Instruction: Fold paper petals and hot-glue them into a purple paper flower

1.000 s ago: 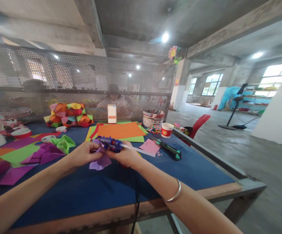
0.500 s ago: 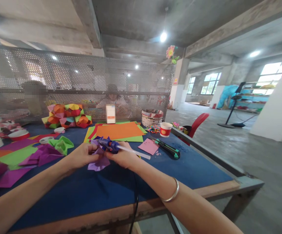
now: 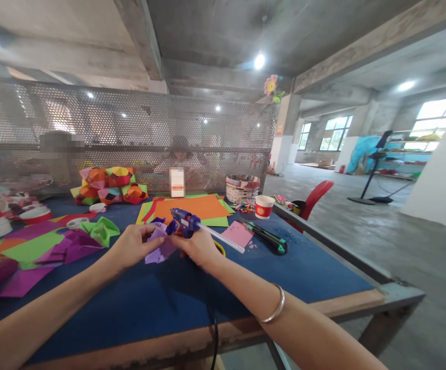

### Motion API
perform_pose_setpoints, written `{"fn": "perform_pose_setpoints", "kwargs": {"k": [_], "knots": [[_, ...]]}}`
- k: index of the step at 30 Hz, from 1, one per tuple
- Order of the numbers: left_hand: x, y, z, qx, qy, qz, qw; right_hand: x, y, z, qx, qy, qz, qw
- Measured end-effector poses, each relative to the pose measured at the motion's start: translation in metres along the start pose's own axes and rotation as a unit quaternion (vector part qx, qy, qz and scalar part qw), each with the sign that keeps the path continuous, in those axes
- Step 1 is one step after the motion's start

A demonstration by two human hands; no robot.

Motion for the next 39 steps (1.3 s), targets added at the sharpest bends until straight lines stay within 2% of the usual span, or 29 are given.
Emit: {"fn": "perform_pose_setpoints", "kwargs": {"k": [7,14,18,21,25,28,34,39], "knots": [[0.005,0.002,-0.001,0.037,-0.031,0.096,0.994,0.004,-0.002,-0.003,0.038,-0.011,-0.024,0.999],[0.014,0.0,-0.006,0.033,-0.063,0.149,0.986,0.0,0.005,-0.009,0.044,-0.074,-0.117,0.989],[0.019,-0.002,-0.007,0.04,-0.067,0.162,0.984,-0.002,0.002,-0.009,0.052,-0.099,-0.111,0.987],[0.017,-0.003,-0.007,0.039,-0.078,0.172,0.981,-0.001,0.0,-0.007,0.054,-0.095,-0.092,0.99],[0.006,-0.001,-0.004,0.017,-0.103,0.147,0.984,0.004,-0.005,-0.002,0.046,-0.048,-0.002,0.998],[-0.001,0.004,0.0,0.006,-0.11,0.098,0.989,0.004,-0.005,-0.001,0.024,-0.044,0.04,0.998],[-0.005,0.015,0.004,-0.013,-0.124,-0.012,0.992,0.005,-0.009,-0.001,0.031,-0.033,0.02,0.999],[0.0,0.017,0.004,-0.007,-0.111,-0.021,0.994,0.004,-0.013,-0.002,0.047,-0.034,-0.025,0.998]]}}
Point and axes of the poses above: each hand's wrist, its own z-axis towards the middle knuckle, its own x-axis out of the palm, y = z × x, the point moved 6 cm from there along z, towards the middle knuckle, and after that the axes turned 9 degrees about y, right-handed, at the moved point
